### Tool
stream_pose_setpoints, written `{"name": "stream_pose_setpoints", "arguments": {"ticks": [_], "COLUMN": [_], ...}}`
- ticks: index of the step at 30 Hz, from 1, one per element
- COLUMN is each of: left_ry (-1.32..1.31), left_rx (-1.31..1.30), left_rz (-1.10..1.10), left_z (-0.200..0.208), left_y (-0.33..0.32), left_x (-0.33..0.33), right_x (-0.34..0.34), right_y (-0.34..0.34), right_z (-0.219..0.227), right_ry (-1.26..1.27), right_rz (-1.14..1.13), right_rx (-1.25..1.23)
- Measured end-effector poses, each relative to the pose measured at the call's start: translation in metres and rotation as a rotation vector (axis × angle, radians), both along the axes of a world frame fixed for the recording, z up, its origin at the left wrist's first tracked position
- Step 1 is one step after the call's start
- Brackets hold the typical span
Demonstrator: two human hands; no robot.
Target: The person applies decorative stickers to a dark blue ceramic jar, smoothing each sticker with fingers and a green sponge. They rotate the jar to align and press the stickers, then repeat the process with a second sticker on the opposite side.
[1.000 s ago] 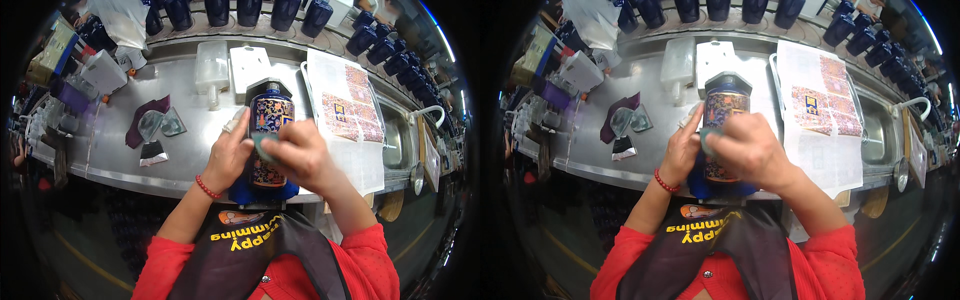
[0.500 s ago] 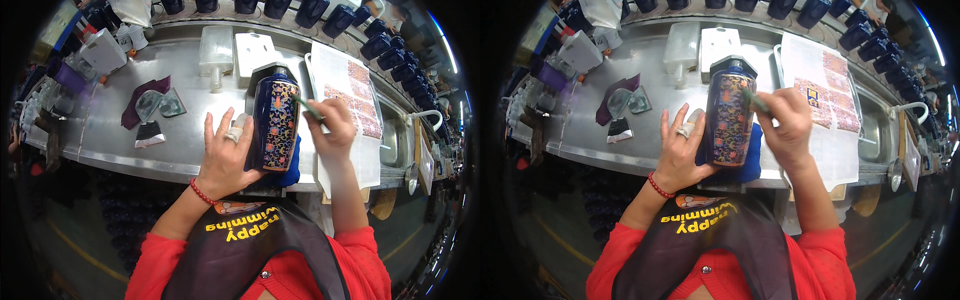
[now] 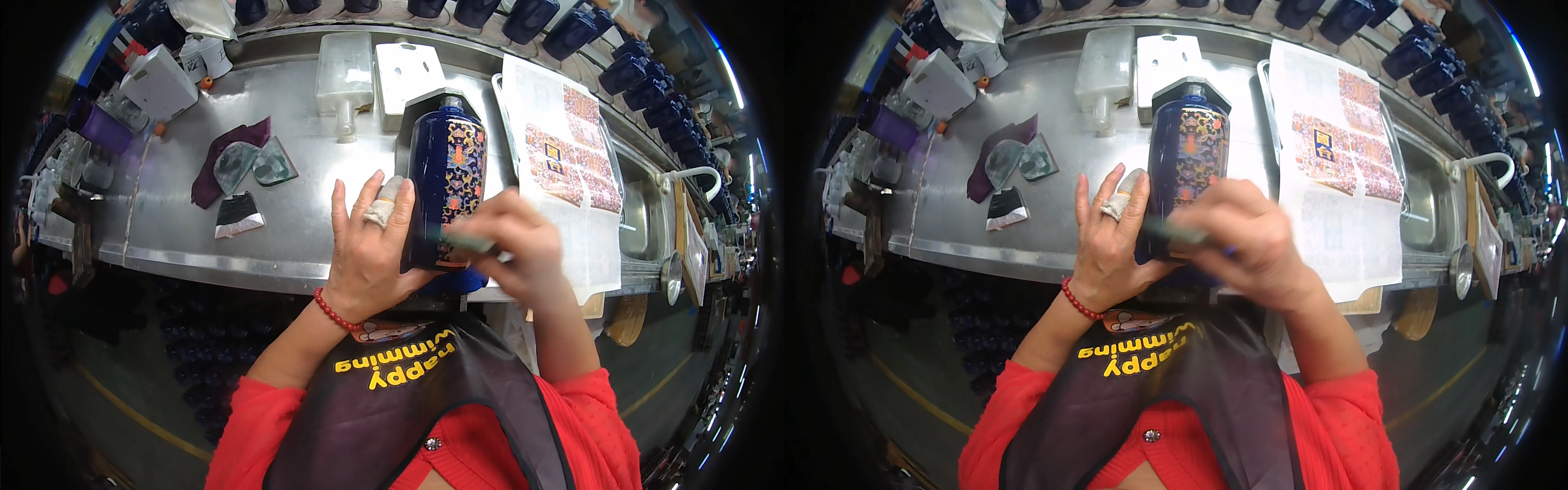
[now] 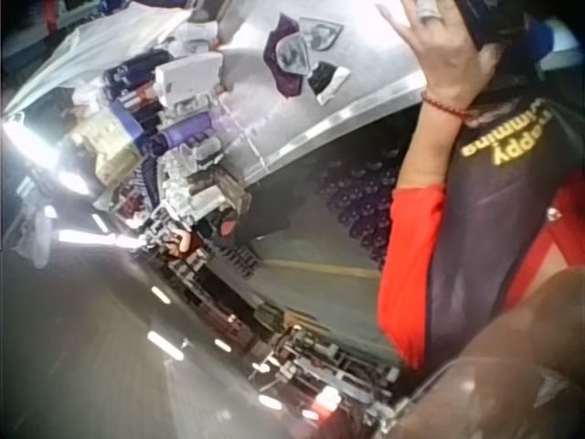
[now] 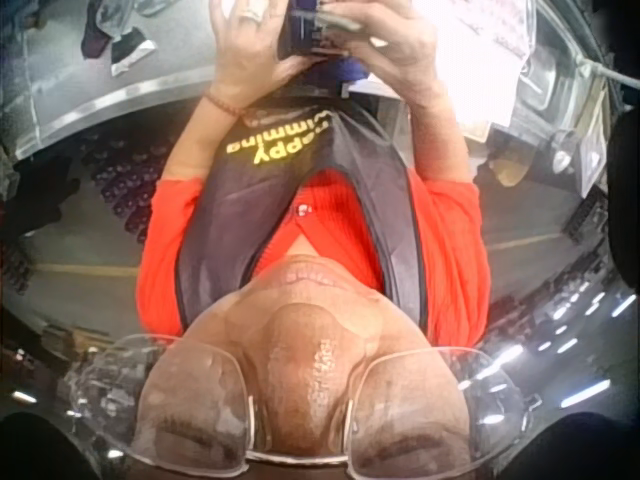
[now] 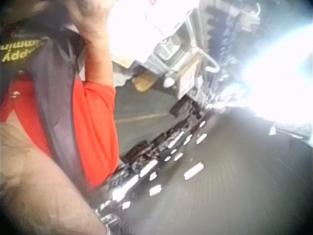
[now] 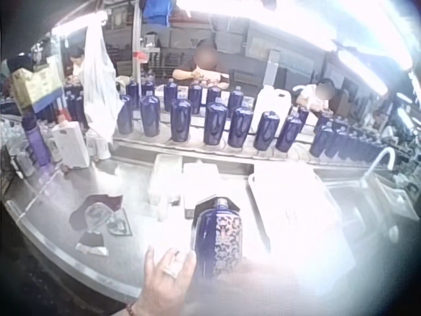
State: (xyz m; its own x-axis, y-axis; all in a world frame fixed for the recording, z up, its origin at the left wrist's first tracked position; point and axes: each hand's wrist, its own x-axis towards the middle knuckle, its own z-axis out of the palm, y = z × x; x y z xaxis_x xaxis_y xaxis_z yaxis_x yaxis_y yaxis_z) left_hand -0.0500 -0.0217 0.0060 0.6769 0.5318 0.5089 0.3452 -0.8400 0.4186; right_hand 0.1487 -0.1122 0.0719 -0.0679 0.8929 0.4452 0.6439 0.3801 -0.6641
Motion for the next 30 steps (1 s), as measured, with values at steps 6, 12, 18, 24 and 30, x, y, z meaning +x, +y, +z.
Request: {"name": "stream_pose_setpoints", "arguments": {"ticks": [6, 12, 18, 24, 30], "left_ry": [0.075, 0.010, -0.026, -0.033, -0.024], "left_rx": [0.080, 0.094, 0.097, 0.003, -0.144], "left_rz": [-0.104, -0.065, -0.018, 0.001, -0.045], "left_z": [0.012, 0.008, -0.008, -0.023, -0.030], "left_y": [-0.003, -0.002, -0.005, -0.004, -0.008], "left_x": [0.004, 0.009, -0.001, -0.009, -0.010], "right_x": [0.020, 0.020, 0.000, -0.009, -0.009], "right_y": [-0.011, -0.014, -0.004, -0.022, -0.034], "right_z": [-0.026, -0.035, -0.019, -0.015, -0.021], "right_ry": [0.208, 0.243, -0.377, -0.082, -0.239], "right_rz": [-0.378, -0.450, -0.312, 0.082, 0.067], "right_rx": [0.113, 0.080, 0.242, 0.149, 0.119]}}
